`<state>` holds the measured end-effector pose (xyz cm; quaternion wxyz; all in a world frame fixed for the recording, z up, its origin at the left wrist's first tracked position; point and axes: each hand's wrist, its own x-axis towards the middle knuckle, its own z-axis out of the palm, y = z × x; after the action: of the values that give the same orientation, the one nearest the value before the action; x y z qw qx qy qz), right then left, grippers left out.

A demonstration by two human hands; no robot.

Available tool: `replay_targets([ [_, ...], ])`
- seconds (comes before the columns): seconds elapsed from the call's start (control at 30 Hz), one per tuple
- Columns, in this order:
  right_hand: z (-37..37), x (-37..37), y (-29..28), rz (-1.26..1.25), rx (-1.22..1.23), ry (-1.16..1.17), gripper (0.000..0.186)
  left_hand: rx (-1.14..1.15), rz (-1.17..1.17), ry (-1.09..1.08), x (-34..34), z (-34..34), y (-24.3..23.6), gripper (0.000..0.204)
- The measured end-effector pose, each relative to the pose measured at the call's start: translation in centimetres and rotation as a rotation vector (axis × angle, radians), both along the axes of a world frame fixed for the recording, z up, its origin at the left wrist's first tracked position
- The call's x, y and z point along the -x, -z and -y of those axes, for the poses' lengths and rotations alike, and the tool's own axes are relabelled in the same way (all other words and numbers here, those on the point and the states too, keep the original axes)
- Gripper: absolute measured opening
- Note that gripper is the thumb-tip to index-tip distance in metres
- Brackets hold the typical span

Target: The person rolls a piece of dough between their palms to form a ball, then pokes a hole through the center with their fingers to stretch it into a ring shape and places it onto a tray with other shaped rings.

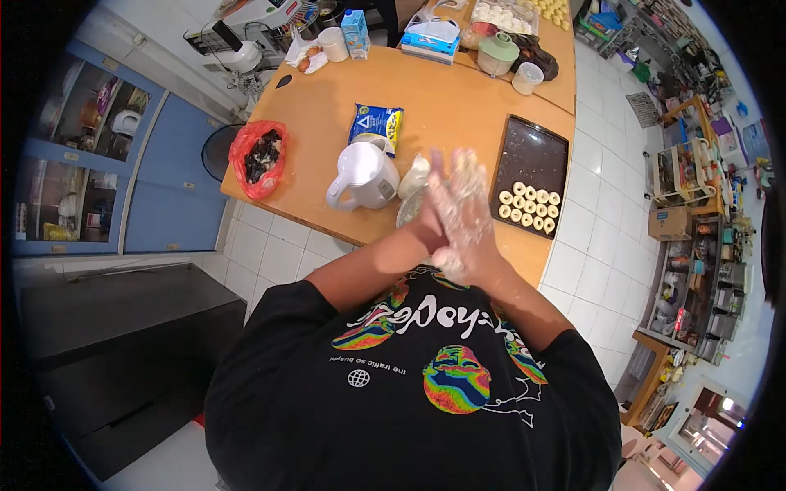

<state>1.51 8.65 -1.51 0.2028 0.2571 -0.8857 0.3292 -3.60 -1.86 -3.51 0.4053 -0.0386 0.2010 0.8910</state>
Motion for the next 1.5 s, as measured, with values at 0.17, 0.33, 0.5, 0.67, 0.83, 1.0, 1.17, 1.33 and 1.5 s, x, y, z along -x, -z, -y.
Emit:
replay_targets([
  [0.17,-2.3,2.3,1.8,0.094,0.066,0.142,0.086,-0.176,0.074,0.017,-0.8,-0.3,0.6,0.088],
  [0.33,0.4,0.7,1.2,0.104,0.139,0.036,0.078,0.045,-0.676,-1.014,-3.3,-6.8,0.9,0.092],
  [0.5,-0.8,0.6,2.3,0.094,0.09,-0.014,0.076,-0.096,0.075,-0.13,-0.2,0.7,1.0,0.095],
  [0.67,0.0,3.2,0.8,0.055,0.163,0.08,0.083,0.113,-0.26,-0.15,-0.2,-1.5,4.0,0.101],
  [0.83,0.2,0.8,1.6,0.024,0.024,-0.088,0.081,-0.134,0.081,-0.001,2.3,0.5,1.9,0.084],
  [1.0,-1.4,2.8,1.0,0.09,0.128,0.091,0.083,-0.116,-0.04,0.183,-1.6,-1.0,2.8,0.086],
  [1.17,0.8,-0.2,1.2,0.021,0.054,-0.092,0.084,-0.089,0.215,-0.083,1.0,-0.4,5.7,0.092],
  [1.33,-2.8,2.5,3.7,0.117,0.162,0.131,0.086,-0.196,-0.091,0.041,-1.7,-0.1,2.0,0.094],
  [1.5,2.0,0.4,0.7,0.123,0.107,0.02,0.086,-0.014,0.24,-0.032,0.8,0.1,3.3,0.095],
])
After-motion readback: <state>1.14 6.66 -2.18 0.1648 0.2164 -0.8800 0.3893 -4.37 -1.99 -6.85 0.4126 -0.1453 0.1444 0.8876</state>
